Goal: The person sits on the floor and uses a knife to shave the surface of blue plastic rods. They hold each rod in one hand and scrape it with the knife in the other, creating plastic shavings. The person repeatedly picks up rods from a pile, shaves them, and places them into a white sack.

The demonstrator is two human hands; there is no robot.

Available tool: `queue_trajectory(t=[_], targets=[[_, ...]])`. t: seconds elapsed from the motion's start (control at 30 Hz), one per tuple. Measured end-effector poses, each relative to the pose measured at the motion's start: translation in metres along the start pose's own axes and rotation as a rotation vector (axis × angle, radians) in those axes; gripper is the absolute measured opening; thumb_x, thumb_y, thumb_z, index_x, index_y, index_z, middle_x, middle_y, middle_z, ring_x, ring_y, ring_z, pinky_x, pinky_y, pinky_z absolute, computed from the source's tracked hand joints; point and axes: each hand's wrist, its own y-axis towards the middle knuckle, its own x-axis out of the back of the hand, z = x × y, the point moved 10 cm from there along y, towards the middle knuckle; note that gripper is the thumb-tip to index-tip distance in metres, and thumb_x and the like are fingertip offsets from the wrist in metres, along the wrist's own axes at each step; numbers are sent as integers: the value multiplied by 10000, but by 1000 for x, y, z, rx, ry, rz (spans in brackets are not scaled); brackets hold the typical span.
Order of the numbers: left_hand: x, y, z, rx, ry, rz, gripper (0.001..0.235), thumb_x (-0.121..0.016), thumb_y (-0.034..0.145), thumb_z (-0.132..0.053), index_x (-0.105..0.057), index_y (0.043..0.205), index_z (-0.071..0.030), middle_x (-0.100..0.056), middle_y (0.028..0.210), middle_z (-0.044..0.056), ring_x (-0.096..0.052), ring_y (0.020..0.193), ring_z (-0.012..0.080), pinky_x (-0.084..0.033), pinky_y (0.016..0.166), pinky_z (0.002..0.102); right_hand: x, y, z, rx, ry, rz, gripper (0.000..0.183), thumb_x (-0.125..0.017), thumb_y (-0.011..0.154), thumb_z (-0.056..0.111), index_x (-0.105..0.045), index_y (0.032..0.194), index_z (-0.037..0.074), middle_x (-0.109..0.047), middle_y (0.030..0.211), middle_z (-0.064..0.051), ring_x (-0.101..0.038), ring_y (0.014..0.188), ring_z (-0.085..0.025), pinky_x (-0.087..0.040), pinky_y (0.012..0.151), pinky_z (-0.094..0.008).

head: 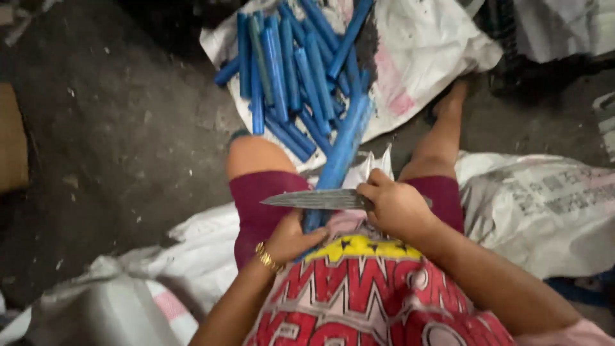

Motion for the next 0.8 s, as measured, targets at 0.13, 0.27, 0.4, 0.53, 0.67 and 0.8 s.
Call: queue_trajectory(t=[0.13,0.27,0.4,0.53,0.67,0.8], targets=[[8,-5,14,103,214,-85,768,-884,717,-232,-541,1380,-52,-700,1133,209,-686,1034,333,-576,898,474,-7,25,-50,-47,-47,-87,299,-657,744,322,-587,1026,251,-532,999,-15,-712,646,-280,-569,551,-432],[7,-2,22,52,176,-63,797,-900,691,-162,-549,1405,-121,-738,1071,181,-727,938,290,-619,801,449,5,27,-194,-570,-53,-280,490,-727,756,323,-647,1240,345,-577,1039,3,-737,891,-246,-614,751,-398],[14,8,21,28,-17,-88,572,-806,768,-33,-572,1286,-100,-743,915,149,-749,724,261,-649,635,386,13,11,-48,-349,-27,-55,459,-705,763,300,-646,1216,348,-559,1094,0,-747,875,-295,-625,754,-438],[18,8,32,54,-71,-58,611,-768,792,-16,-535,1354,-67,-730,910,174,-724,695,242,-646,608,364,10,17,-5,-218,116,150,390,-687,780,287,-684,1170,282,-613,1139,-50,-746,959,-374,-626,809,-497],[27,5,66,12,-96,-20,738,-847,755,-31,-526,1416,-94,-731,1012,155,-724,771,248,-645,669,421,-9,55,-174,-543,-12,-136,464,-692,795,373,-708,1256,330,-650,1172,-33,-751,992,-324,-625,803,-463],[27,2,68,20,-183,-48,619,-826,803,-45,-539,1349,-102,-720,946,147,-723,720,243,-642,633,393,25,7,-93,-410,137,-299,503,-692,747,273,-703,1248,225,-594,1231,-143,-713,1000,-449,-593,832,-569]])
